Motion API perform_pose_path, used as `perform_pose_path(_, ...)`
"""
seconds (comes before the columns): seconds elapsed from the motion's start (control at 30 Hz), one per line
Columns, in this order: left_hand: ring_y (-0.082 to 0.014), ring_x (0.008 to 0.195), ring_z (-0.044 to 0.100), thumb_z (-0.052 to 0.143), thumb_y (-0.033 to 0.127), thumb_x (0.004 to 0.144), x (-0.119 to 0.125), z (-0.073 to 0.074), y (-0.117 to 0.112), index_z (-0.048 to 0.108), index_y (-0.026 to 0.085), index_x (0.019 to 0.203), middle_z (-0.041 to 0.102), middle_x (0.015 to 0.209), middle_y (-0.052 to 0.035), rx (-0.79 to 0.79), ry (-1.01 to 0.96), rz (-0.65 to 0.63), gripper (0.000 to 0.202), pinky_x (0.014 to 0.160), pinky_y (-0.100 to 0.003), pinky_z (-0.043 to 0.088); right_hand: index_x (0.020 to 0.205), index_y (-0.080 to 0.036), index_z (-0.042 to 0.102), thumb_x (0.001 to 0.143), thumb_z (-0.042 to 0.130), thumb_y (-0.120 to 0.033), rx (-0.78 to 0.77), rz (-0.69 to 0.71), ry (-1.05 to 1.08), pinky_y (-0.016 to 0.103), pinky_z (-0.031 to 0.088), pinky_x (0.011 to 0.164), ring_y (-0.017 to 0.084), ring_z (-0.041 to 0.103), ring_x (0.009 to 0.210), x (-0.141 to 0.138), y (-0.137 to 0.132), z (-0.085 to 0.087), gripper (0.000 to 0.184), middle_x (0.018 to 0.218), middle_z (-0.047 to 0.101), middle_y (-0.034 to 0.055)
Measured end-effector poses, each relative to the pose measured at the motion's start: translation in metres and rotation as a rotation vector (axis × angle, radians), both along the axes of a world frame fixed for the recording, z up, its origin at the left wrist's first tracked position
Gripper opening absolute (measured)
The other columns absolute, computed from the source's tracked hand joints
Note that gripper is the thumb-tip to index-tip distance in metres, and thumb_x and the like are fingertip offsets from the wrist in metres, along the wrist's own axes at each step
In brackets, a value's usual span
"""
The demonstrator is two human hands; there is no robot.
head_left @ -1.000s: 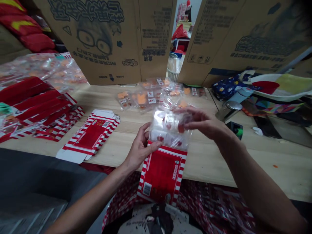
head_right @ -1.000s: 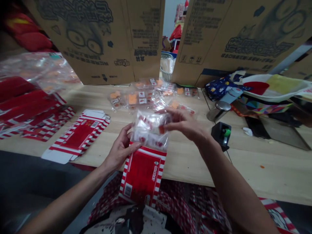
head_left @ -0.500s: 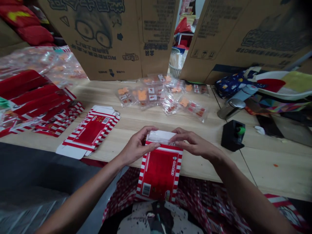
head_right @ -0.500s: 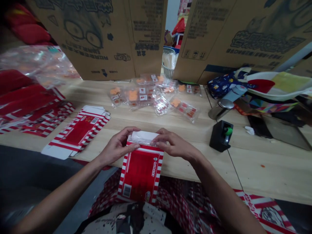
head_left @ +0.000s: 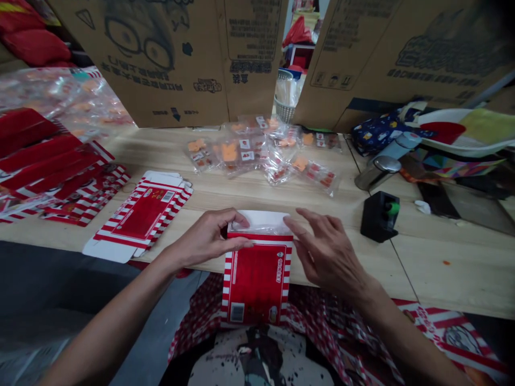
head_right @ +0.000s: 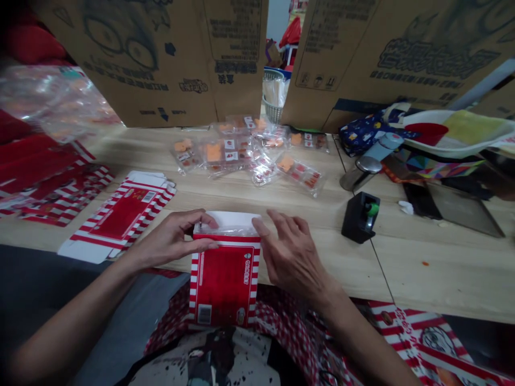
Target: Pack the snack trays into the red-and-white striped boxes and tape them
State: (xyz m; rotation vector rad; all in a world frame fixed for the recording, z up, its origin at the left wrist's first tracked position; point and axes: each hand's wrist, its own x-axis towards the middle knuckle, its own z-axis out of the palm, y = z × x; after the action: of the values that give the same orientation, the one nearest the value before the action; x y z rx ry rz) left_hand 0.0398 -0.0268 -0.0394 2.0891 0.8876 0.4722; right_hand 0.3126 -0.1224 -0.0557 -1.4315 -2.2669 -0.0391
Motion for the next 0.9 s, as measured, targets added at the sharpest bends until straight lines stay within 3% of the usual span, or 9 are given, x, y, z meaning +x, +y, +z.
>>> perform_pose_path(0.1, -0.012, 0.063, 0.052, 0.077, 0.049, 0.081, 0.0, 0.007, 0.002, 0.068, 0.02, 0.095, 0.065, 0.079, 0.0017, -0.034, 0.048, -0.073, 0.034, 0.057, -0.022, 0.037, 0.129, -0.013, 0.055, 0.095, 0.049, -0.015, -0.112, 0.03, -0.055, 0.054, 0.045, 0.098, 0.037, 0.054, 0.121, -0.003, -0.003, -0.001, 0.035, 0.138, 0.052, 0.0247)
perform_pose_path(0.23, -0.0139, 0.069, 0.057, 0.073, 0.051, 0.085, 0.003, 0.02, 0.001, 0.066, 0.02, 0.081, 0.063, 0.08, 0.0001, 0.015, 0.125, -0.198, 0.032, 0.061, -0.023, 0.04, 0.107, -0.017, 0.062, 0.098, 0.051, -0.022, -0.353, 0.159, 0.121, 0.047, 0.048, 0.097, 0.03, 0.055, 0.116, 0.005, 0.012, 0.014, 0.015, 0.129, 0.053, 0.0176)
perform_pose_path(0.37, -0.0146, 0.068, 0.057, 0.066, 0.055, 0.089, 0.001, 0.035, -0.004, 0.064, 0.019, 0.072, 0.06, 0.083, -0.0021, 0.048, 0.244, -0.27, 0.04, 0.063, -0.025, 0.04, 0.093, -0.02, 0.062, 0.099, 0.053, -0.026, -0.587, 0.403, 0.261, 0.037, 0.05, 0.092, 0.021, 0.058, 0.106, 0.015, 0.03, 0.03, 0.012, 0.125, 0.052, 0.0098)
perform_pose_path(0.47, -0.0164, 0.071, 0.058, 0.065, 0.058, 0.088, -0.004, 0.044, -0.008, 0.068, 0.019, 0.079, 0.061, 0.089, -0.0039, 0.061, 0.344, -0.247, 0.04, 0.064, -0.026, 0.041, 0.09, -0.019, 0.061, 0.099, 0.052, -0.026, -0.636, 0.442, 0.245, 0.033, 0.048, 0.082, 0.018, 0.057, 0.09, 0.014, 0.034, 0.032, 0.014, 0.104, 0.056, 0.0063)
perform_pose_path(0.53, -0.0174, 0.073, 0.059, 0.064, 0.054, 0.09, -0.009, 0.049, -0.009, 0.069, 0.019, 0.087, 0.061, 0.089, -0.0037, 0.07, 0.413, -0.236, 0.035, 0.065, -0.026, 0.042, 0.089, -0.019, 0.06, 0.1, 0.051, -0.027, -0.62, 0.402, 0.242, 0.031, 0.045, 0.074, 0.017, 0.054, 0.08, 0.01, 0.031, 0.03, 0.016, 0.09, 0.056, 0.0039)
perform_pose_path(0.67, -0.0137, 0.064, 0.055, 0.065, 0.044, 0.092, -0.011, 0.065, -0.003, 0.065, 0.017, 0.076, 0.059, 0.08, -0.0022, 0.16, 0.416, -0.288, 0.031, 0.06, -0.025, 0.04, 0.09, -0.019, 0.058, 0.101, 0.05, -0.027, -0.527, 0.326, 0.351, 0.027, 0.039, 0.063, 0.013, 0.052, 0.07, 0.004, 0.024, 0.038, 0.016, 0.082, 0.058, 0.0009)
perform_pose_path(0.8, -0.0166, 0.078, 0.061, 0.059, 0.039, 0.097, -0.005, 0.084, 0.01, 0.068, 0.017, 0.091, 0.062, 0.097, -0.0069, 0.538, 0.269, -0.236, 0.025, 0.069, -0.027, 0.047, 0.096, -0.019, 0.057, 0.1, 0.053, -0.02, -0.186, 0.261, 0.31, 0.025, 0.041, 0.065, 0.012, 0.054, 0.072, 0.01, 0.027, 0.062, 0.006, 0.085, 0.06, 0.0013)
perform_pose_path(0.9, -0.0188, 0.088, 0.064, 0.053, 0.032, 0.101, 0.001, 0.071, 0.021, 0.064, 0.017, 0.109, 0.063, 0.102, -0.0084, 0.758, 0.213, -0.168, 0.021, 0.071, -0.028, 0.05, 0.1, -0.018, 0.056, 0.098, 0.054, -0.016, 0.019, 0.209, 0.174, 0.026, 0.044, 0.069, 0.014, 0.058, 0.08, 0.018, 0.036, 0.062, 0.004, 0.097, 0.062, 0.0062)
